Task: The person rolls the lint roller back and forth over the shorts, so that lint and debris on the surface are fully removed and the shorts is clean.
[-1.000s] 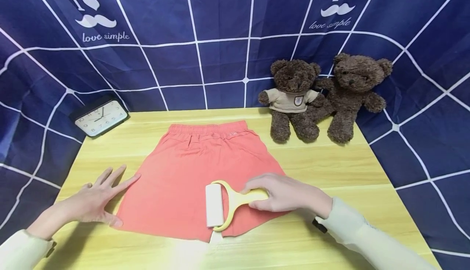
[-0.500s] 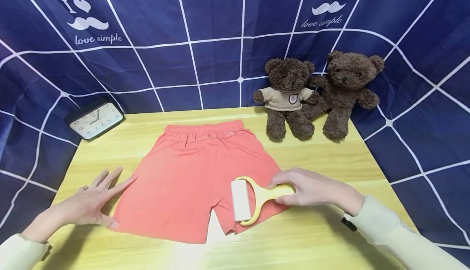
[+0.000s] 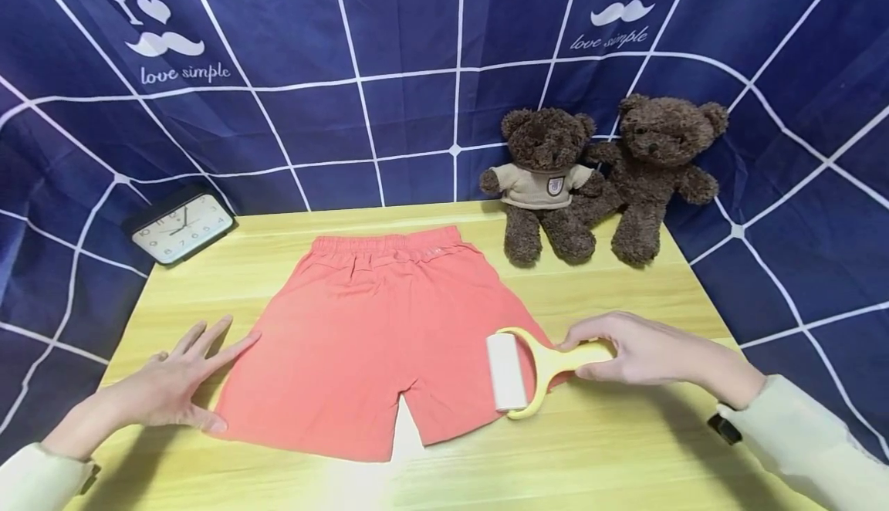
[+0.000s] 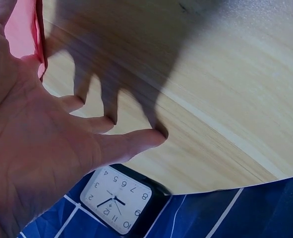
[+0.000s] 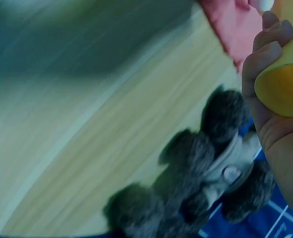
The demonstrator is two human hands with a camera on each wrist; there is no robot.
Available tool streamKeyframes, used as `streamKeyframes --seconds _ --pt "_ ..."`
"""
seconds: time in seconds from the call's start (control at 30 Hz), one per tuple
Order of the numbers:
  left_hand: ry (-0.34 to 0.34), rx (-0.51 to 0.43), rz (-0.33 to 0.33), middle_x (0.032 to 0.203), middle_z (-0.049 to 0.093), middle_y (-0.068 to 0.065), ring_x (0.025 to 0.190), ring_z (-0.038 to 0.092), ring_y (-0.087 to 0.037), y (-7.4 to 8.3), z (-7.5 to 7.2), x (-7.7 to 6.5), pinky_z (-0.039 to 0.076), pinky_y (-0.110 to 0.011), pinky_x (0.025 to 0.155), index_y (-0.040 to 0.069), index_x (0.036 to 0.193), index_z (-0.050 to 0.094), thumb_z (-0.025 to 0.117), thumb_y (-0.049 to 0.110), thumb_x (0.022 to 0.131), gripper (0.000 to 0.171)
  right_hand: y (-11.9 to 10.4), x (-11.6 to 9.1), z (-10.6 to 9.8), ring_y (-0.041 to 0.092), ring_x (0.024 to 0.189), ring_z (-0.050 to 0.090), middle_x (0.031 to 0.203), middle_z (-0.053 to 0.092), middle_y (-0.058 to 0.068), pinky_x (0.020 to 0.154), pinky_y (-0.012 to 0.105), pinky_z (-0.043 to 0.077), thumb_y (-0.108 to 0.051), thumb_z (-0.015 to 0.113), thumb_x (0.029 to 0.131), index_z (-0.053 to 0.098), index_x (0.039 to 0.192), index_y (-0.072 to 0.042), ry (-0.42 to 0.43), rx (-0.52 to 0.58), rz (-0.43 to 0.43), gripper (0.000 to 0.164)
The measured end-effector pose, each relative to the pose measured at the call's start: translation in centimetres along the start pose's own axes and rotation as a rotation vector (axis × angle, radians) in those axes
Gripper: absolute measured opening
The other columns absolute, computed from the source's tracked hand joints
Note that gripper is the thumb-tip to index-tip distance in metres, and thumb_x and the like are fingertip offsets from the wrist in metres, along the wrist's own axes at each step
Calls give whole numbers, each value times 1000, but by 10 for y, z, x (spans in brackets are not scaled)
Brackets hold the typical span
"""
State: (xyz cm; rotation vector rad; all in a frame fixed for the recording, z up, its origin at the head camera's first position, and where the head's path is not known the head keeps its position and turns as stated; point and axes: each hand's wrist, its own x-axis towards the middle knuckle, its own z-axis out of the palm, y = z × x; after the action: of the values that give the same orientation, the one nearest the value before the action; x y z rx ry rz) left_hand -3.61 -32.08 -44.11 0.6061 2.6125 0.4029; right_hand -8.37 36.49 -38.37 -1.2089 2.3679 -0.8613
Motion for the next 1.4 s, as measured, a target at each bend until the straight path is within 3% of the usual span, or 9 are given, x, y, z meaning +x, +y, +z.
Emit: streamKeyframes --seconds 0.33,0.57,0.7,0.83,1.07,1.27,1.4 --pt "22 11 3 172 11 -33 147 20 -73 -2 0 -1 36 -93 85 41 175 18 91 71 68 134 14 -34 -19 5 88 64 106 74 -11 73 23 50 2 84 93 74 127 -26 18 27 26 45" --pt "20 -3 22 172 13 -33 147 20 -74 0 -1 0 36 -93 84 42 175 20 90 69 67 131 21 -64 -23 9 92 64 110 74 -5 74 24 49 9 79 93 74 130 -20 30 116 104 47" --pt "17 2 9 172 13 -34 147 20 -74 -1 -1 -1 36 -94 83 40 175 21 90 70 66 133 26 -77 -27 10 81 61 106 73 -5 64 27 49 11 77 94 74 130 -17 44 154 156 45" --pt "23 -1 -2 171 15 -34 147 21 -73 -1 0 -1 36 -95 82 39 175 23 89 73 63 134 30 -92 -37 8 79 59 106 72 -7 61 25 45 12 77 93 75 128 -18 92 77 205 47" --pt "26 0 7 172 15 -35 147 20 -74 1 1 2 37 -94 82 39 175 23 89 73 63 134 32 -119 -53 5 78 59 107 73 -7 62 22 44 22 78 84 76 126 -13 221 -42 208 54" --pt "49 8 26 171 16 -34 146 22 -75 -2 3 1 37 -95 80 40 174 23 88 76 63 134 30 -118 -43 14 67 53 87 62 -6 54 29 39 12 73 97 71 127 -13 327 -35 370 39" --pt "89 -10 63 171 21 -34 144 27 -76 -1 1 -1 36 -95 78 44 172 30 87 77 71 121 33 -109 -23 17 69 53 97 60 -1 55 32 40 12 66 102 63 137 -6 384 35 380 40"
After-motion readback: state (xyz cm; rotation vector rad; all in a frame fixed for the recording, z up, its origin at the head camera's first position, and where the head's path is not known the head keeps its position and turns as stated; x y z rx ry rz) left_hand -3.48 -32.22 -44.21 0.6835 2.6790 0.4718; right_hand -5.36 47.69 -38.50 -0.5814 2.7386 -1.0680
